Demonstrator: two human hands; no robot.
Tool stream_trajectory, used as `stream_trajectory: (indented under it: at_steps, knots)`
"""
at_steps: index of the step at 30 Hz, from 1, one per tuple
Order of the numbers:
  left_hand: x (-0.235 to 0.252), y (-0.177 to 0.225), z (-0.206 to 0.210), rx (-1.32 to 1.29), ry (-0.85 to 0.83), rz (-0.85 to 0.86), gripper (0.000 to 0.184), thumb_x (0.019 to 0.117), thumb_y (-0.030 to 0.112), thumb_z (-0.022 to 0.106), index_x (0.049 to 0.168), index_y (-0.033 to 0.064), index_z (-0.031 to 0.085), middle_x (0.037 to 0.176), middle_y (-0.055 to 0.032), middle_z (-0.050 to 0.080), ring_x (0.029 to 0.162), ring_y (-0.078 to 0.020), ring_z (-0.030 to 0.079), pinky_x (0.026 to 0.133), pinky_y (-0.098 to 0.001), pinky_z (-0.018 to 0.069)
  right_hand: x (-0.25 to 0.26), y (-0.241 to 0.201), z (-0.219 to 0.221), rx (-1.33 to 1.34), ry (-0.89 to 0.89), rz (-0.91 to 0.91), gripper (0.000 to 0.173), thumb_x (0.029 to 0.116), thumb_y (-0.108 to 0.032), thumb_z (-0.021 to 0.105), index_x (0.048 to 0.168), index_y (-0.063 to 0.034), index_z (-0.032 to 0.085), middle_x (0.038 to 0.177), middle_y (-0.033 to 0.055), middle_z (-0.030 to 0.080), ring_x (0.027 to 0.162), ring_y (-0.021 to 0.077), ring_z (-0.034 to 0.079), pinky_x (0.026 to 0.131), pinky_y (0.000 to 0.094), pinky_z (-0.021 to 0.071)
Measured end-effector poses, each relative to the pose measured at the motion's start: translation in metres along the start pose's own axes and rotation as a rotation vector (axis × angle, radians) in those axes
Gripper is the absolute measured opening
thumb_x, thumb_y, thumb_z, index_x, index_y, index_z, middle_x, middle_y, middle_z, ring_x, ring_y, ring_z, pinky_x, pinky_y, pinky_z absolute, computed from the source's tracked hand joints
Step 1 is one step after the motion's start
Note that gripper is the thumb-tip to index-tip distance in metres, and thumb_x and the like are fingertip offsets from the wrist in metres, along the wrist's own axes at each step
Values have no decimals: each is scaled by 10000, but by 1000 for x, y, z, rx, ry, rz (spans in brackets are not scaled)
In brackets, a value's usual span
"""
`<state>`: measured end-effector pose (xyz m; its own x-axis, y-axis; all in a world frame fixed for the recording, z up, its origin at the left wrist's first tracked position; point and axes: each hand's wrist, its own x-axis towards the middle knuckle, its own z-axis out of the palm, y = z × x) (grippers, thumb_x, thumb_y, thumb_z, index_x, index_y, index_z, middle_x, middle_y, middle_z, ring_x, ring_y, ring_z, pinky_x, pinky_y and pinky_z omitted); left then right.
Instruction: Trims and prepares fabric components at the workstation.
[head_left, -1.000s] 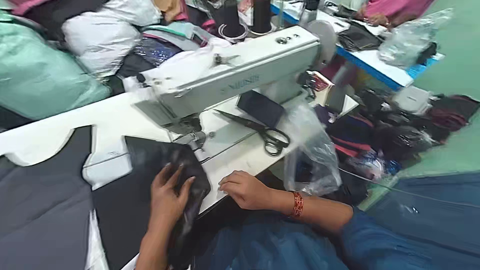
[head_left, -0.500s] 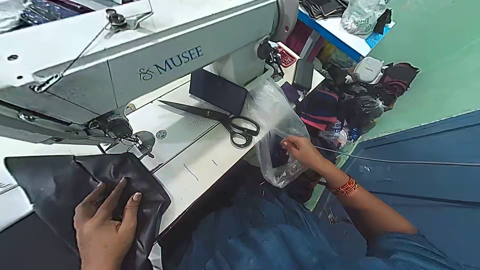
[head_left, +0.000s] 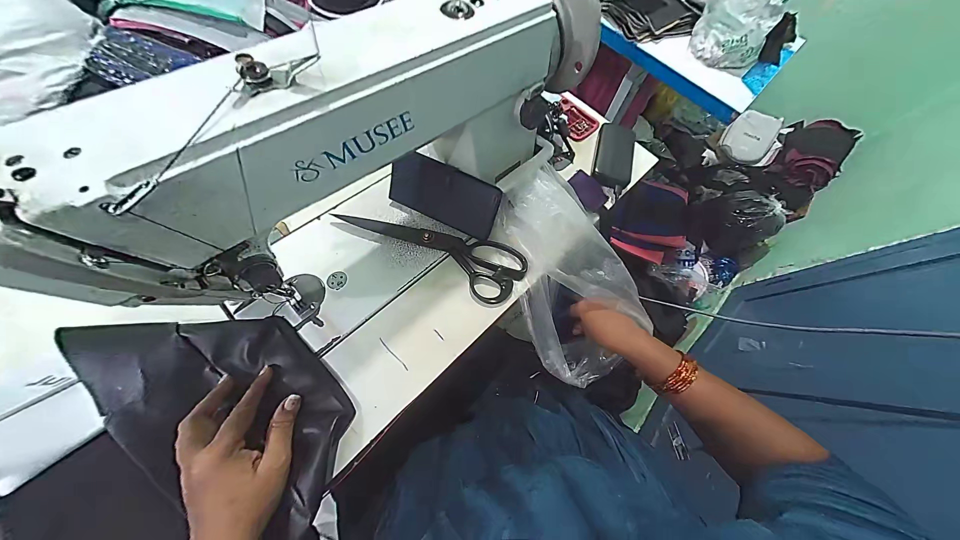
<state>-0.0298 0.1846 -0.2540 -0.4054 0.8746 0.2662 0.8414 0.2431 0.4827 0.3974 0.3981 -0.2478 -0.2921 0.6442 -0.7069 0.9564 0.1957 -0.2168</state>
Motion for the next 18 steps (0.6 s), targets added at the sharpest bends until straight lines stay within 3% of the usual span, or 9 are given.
stream_trajectory:
  at_steps: [4,7,10,12,13,16,17,18]
  knots:
    - [2,2,-1,-8,-19,1,616,997,471,534,1358,-17,635,1475,-378,445,1409,-515,401,1194,-539,293,-8,13,-17,-8,-71,-73,313,1023,-156,606,1280,17,652,1339,256,611,1296,420,554,1065,625,410]
    - [2,-3,0,-6,-16,11,604,1002,465,526,1360,-8,638,1476,-385,437,1403,-519,402,1190,-542,295,-6,15,-23,-20,-133,-102,388,1037,-185,596,1382,-6,599,1395,250,587,1346,414,519,1110,623,370]
    - [1,-2,0,-8,-18,14,603,1004,461,521,1363,-10,637,1476,-398,427,1394,-535,402,1186,-552,296,-4,5,-29,92,70,39,336,1076,-191,487,1342,-28,609,1286,236,650,1232,409,608,1033,627,443]
    - [1,0,0,-15,-19,11,598,1002,450,526,1357,-18,637,1479,-402,419,1402,-533,395,1192,-548,292,0,-1,-33,129,145,73,338,1062,-176,512,1347,-23,608,1279,233,653,1228,399,611,1042,607,446]
    - [1,-1,0,-18,-16,15,595,1002,446,526,1355,-20,638,1478,-404,420,1403,-534,392,1193,-551,288,5,-3,-31,123,135,49,384,1022,-152,588,1377,-6,580,1293,253,640,1232,420,602,1040,624,442]
    - [1,-2,1,-19,4,31,598,999,460,532,1348,-12,647,1468,-402,433,1401,-538,394,1193,-554,286,22,-12,-8,108,100,6,866,865,-164,809,1549,42,319,1489,320,447,1363,474,476,1090,651,393]
    - [2,-2,2,-17,6,31,600,999,463,527,1348,-10,647,1470,-399,433,1399,-539,397,1191,-558,288,28,-13,4,115,146,5,870,867,-160,795,1565,24,309,1517,300,435,1395,445,456,1127,616,374]
    - [1,-2,2,-14,4,30,601,1001,466,522,1350,-6,647,1473,-396,432,1398,-536,399,1189,-559,293,34,-13,15,109,208,21,740,900,-143,732,1538,0,385,1497,272,484,1389,417,478,1132,596,378]
